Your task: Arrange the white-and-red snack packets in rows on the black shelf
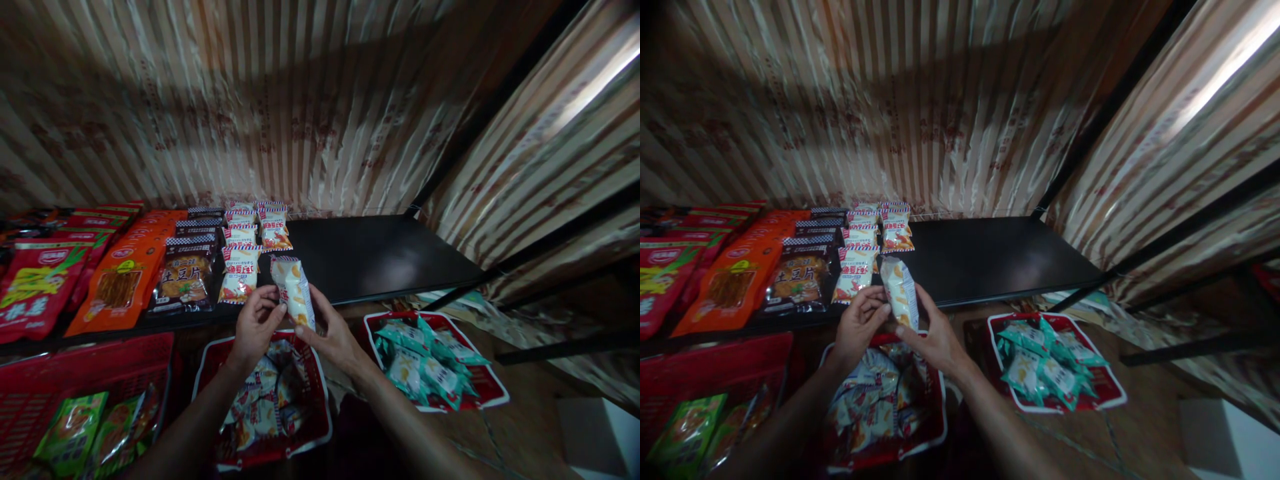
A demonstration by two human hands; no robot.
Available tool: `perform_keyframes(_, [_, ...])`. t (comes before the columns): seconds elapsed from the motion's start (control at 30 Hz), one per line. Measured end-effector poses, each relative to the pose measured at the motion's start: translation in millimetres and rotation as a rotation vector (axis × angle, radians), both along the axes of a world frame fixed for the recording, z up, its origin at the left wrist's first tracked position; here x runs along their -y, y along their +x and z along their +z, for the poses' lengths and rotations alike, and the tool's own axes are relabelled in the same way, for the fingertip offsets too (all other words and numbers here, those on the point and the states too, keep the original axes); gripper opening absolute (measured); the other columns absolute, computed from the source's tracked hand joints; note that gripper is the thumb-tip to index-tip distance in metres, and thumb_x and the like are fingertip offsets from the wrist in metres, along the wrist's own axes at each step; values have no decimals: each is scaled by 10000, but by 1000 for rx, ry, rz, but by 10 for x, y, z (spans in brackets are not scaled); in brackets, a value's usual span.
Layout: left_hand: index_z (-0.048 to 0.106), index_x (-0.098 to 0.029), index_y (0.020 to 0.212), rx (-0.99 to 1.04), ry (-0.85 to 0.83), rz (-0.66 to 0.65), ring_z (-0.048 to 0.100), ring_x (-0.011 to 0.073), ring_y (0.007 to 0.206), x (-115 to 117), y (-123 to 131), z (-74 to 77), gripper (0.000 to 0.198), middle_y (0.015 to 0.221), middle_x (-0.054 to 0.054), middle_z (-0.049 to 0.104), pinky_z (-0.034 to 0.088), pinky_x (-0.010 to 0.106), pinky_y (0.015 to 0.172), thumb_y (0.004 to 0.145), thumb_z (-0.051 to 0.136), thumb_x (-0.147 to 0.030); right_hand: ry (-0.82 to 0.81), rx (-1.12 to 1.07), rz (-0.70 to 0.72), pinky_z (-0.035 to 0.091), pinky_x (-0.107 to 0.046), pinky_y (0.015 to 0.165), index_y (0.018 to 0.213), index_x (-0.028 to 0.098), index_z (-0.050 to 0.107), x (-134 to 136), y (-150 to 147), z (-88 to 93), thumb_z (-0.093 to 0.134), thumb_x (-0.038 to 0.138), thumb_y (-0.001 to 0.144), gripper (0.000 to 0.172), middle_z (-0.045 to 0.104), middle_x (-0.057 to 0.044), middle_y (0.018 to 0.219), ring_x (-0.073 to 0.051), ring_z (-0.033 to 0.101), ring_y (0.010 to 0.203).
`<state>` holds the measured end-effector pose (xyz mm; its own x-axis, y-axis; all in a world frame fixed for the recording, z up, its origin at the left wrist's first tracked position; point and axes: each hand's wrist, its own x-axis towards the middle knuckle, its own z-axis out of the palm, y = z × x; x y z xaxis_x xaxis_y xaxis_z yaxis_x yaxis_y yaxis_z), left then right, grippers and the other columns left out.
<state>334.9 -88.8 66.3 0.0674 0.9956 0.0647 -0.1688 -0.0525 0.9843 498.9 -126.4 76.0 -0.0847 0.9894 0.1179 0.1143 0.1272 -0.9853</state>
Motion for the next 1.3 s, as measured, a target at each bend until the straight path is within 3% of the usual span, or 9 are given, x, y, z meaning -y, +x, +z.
perform_keyframes(0.23, [595,-190,1062,-99,25,16,606,133,760,-8,26,-147,374,967,59,605,524,267,679,723,647,-338,-78,-344,-123,420,-386,966,1288,277,483,-25,-2,52,705,330,739,594,550,-47,1324,-262,512,1195])
perform_keyframes(0.33, [575,-184,1073,-78,-17,18,609,139,745,-33,64,-217,397,958,62,603,530,276,653,726,643,-365,-114,-569,-161,441,-402,925,1215,263,544,-52,-23,94,720,322,711,537,648,-58,1187,-271,584,1096])
perform_keyframes(0.47, [536,-180,1090,24,-63,-22,635,185,803,-37,161,-197,453,978,80,604,549,294,612,716,651,-409,-206,-772,-152,459,-430,874,1076,231,631,-97,-28,140,745,316,654,445,719,-68,1001,-286,634,991])
perform_keyframes(0.6, [514,-174,1071,114,-56,-38,642,194,794,-25,290,-142,449,893,68,625,562,300,593,718,650,-417,-213,-781,-169,473,-389,831,964,221,683,-159,20,140,760,327,621,367,730,-55,943,-260,652,913])
perform_keyframes(0.77, [526,-170,998,120,-38,74,634,171,739,-95,399,-189,400,833,46,623,546,260,538,706,661,-408,-191,-710,-230,503,-347,749,894,208,702,-281,82,23,777,379,618,333,731,-68,928,-232,661,841])
perform_keyframes(0.93, [525,-167,962,91,-49,165,639,178,747,-207,447,-251,385,843,46,620,546,272,539,710,656,-427,-180,-583,-296,537,-351,699,973,202,690,-450,130,-169,743,435,674,383,725,-67,949,-226,670,806])
perform_keyframes(1.3, [477,-170,1173,-126,29,117,635,176,908,-252,443,-460,350,1087,103,616,534,347,805,850,494,-304,-206,-614,-438,555,-328,674,944,195,708,-629,100,-386,790,429,608,418,723,-55,940,-201,665,783])
